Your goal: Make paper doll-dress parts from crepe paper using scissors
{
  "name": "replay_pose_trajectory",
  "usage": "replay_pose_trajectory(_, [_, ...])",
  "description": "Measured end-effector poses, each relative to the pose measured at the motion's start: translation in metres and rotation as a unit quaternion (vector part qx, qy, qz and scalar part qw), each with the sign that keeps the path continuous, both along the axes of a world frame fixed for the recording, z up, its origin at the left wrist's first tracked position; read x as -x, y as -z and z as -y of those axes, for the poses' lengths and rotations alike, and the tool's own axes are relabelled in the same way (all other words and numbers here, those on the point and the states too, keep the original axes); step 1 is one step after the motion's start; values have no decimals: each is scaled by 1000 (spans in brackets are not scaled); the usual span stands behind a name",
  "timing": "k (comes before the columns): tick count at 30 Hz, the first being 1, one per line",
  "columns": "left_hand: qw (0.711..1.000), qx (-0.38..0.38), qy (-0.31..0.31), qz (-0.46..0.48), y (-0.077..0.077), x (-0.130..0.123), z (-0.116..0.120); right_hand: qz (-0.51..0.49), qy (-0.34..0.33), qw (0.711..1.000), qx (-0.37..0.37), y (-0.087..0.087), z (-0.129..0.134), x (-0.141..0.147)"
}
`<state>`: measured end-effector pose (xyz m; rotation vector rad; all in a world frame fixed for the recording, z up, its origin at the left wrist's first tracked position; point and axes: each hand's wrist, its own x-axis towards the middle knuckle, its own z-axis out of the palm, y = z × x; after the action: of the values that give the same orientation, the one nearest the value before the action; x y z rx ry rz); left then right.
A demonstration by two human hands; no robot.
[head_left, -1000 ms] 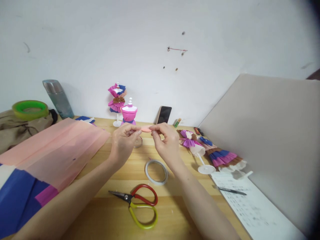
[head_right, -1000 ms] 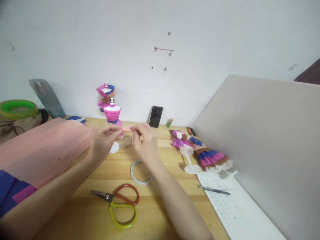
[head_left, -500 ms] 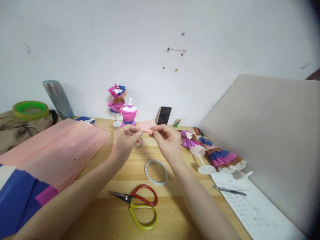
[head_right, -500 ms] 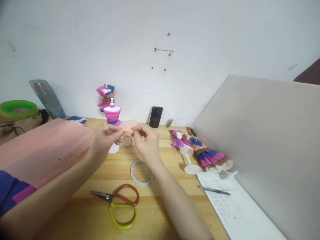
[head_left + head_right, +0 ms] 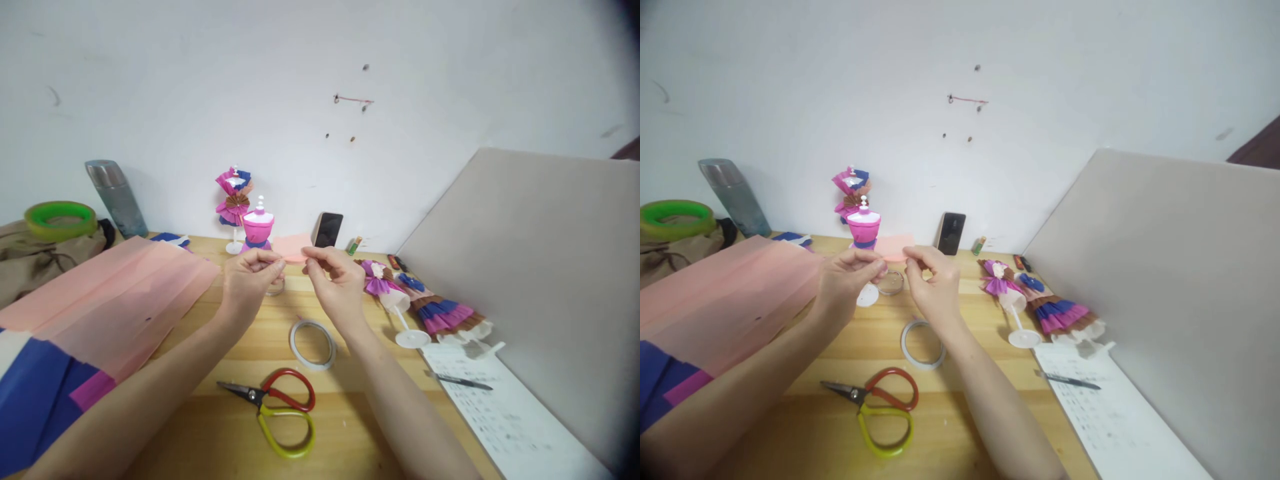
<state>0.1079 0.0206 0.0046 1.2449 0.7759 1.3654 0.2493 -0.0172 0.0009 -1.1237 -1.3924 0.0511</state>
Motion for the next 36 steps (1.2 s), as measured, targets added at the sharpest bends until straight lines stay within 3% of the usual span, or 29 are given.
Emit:
replay_pose_trajectory(19, [999,-41,0,13,15,-2,-9,56,18,998,-3,-1,1,2])
replay_pose_trajectory(29, [977,-188,-56,-82,25,1,-17,27,15,999,37,1,-1,2])
replay_pose_trajectory(36, [976,-188,-62,-89,23,1,-17,-21,-8,999,32,4,-4,1])
